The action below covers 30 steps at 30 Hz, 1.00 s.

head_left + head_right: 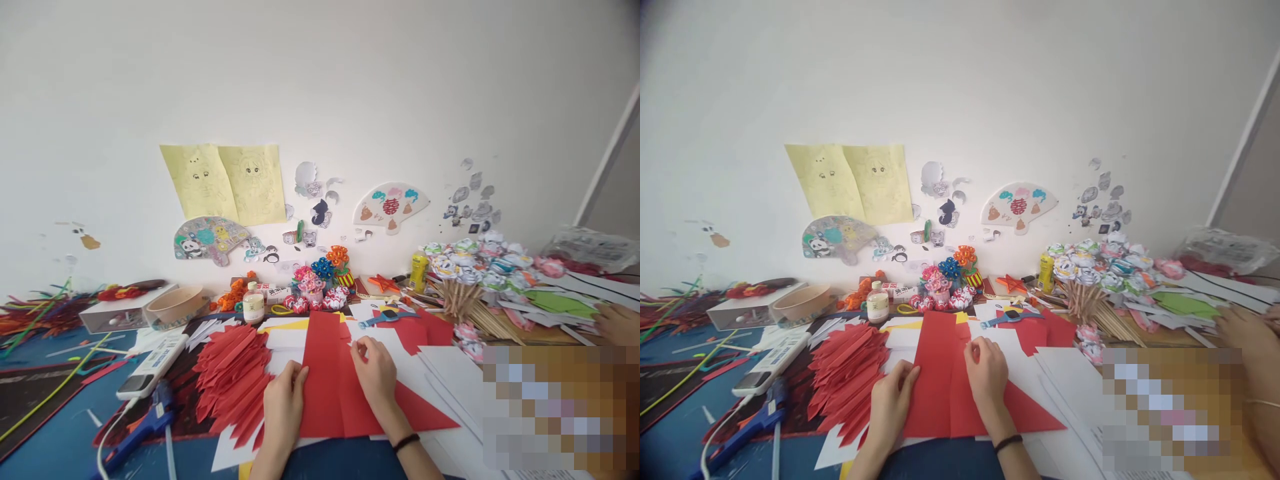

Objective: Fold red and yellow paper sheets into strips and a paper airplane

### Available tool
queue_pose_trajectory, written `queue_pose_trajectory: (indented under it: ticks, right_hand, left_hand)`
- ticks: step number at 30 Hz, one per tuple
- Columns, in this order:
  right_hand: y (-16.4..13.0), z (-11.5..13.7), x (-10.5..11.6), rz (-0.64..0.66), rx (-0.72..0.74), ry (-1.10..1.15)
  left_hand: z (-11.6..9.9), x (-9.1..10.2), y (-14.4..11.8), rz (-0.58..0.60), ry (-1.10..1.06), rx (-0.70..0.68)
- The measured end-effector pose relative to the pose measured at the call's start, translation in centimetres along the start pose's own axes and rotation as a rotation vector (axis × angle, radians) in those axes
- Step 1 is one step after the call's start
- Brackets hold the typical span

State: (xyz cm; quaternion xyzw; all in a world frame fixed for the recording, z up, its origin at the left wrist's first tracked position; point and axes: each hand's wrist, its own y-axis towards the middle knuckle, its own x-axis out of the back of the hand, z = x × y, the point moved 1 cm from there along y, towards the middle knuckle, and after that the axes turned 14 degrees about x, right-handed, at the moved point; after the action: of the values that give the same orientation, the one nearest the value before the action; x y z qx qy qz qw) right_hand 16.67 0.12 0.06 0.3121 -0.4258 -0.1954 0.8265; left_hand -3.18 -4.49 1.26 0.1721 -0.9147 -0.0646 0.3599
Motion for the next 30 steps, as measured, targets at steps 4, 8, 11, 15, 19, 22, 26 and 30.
queue_pose_trajectory:
  ticks: [4, 8, 11, 15, 19, 22, 26, 30]
  right_hand:
    - [0.1, -0.8, 0.1, 0.099, -0.043, 0.084]
    - [0.0, -1.4, -0.4, 0.113, -0.096, 0.155]
    - [-0.1, -1.7, -0.6, 0.136, -0.103, 0.117]
    - [-0.1, -1.9, -0.6, 0.169, -0.107, 0.113]
    - [0.5, -2.1, -0.2, 0.073, -0.096, 0.199]
    - [1.2, -1.9, 0.3, -0.023, -0.061, 0.236]
    - [1.4, -1.0, 0.2, 0.008, 0.137, 0.058]
    - [0.7, -0.3, -1.4, 0.243, 0.232, -0.038]
  left_hand:
    - [0.1, 0.1, 0.1, -0.065, -0.094, -0.036]
    - [-0.1, 0.4, 0.1, -0.083, -0.123, -0.027]
    - [-0.1, 0.6, 0.1, -0.098, -0.101, -0.023]
    - [0.1, 0.8, -0.1, -0.107, -0.076, 0.0]
    - [0.0, 0.9, -0.2, -0.128, -0.071, 0.036]
    - [-0.3, 0.7, 0.3, -0.131, -0.047, 0.074]
    - [-0.9, 0.1, 1.2, -0.075, 0.166, 0.132]
    - [-1.3, 0.0, 1.5, -0.027, 0.439, 0.186]
